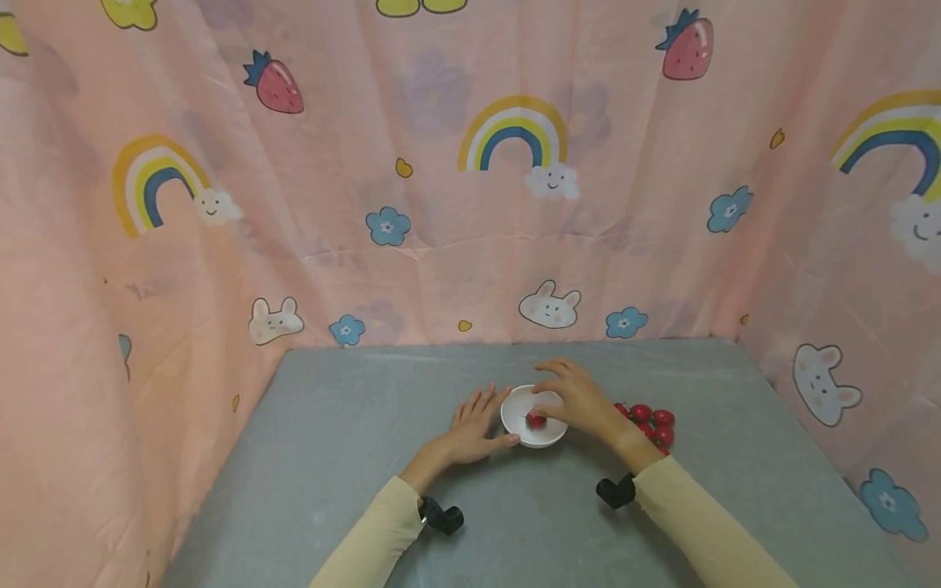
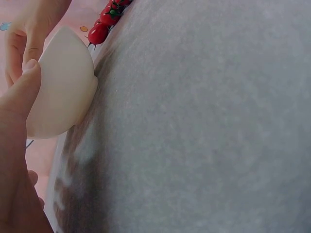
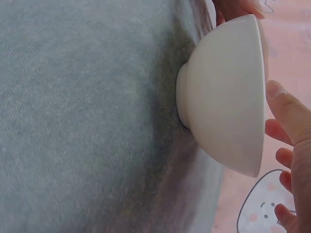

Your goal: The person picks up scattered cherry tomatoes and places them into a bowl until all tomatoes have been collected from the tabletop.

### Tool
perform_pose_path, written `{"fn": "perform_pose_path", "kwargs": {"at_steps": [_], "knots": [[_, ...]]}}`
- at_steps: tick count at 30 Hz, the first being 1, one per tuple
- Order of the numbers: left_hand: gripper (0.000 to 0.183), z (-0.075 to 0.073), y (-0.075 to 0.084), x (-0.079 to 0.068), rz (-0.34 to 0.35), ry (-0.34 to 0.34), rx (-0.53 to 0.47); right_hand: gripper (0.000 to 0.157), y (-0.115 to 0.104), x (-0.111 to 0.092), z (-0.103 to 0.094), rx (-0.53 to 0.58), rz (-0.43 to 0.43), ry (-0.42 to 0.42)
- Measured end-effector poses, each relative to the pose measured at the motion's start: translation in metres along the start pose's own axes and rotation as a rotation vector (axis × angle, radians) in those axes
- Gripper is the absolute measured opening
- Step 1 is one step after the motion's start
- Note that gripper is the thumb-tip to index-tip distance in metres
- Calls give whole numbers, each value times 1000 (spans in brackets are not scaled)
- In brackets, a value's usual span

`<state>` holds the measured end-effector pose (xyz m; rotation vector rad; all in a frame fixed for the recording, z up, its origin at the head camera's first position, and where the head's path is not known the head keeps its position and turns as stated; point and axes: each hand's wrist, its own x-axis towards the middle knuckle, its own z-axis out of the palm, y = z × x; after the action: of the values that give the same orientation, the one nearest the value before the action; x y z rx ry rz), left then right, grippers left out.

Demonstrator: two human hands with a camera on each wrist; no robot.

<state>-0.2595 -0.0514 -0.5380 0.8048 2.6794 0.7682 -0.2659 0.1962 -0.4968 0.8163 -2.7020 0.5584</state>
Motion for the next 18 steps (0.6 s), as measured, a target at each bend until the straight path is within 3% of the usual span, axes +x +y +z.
{"fn": "perform_pose_path", "kwargs": {"at_steps": [10,18], "knots": [[86,-1,2,0,-1,1,2,37,2,-2,-5,-17,-14,21],[86,-1,2,-1,-7,-2,1,40,9,-5,-11,-19,43,18]]}}
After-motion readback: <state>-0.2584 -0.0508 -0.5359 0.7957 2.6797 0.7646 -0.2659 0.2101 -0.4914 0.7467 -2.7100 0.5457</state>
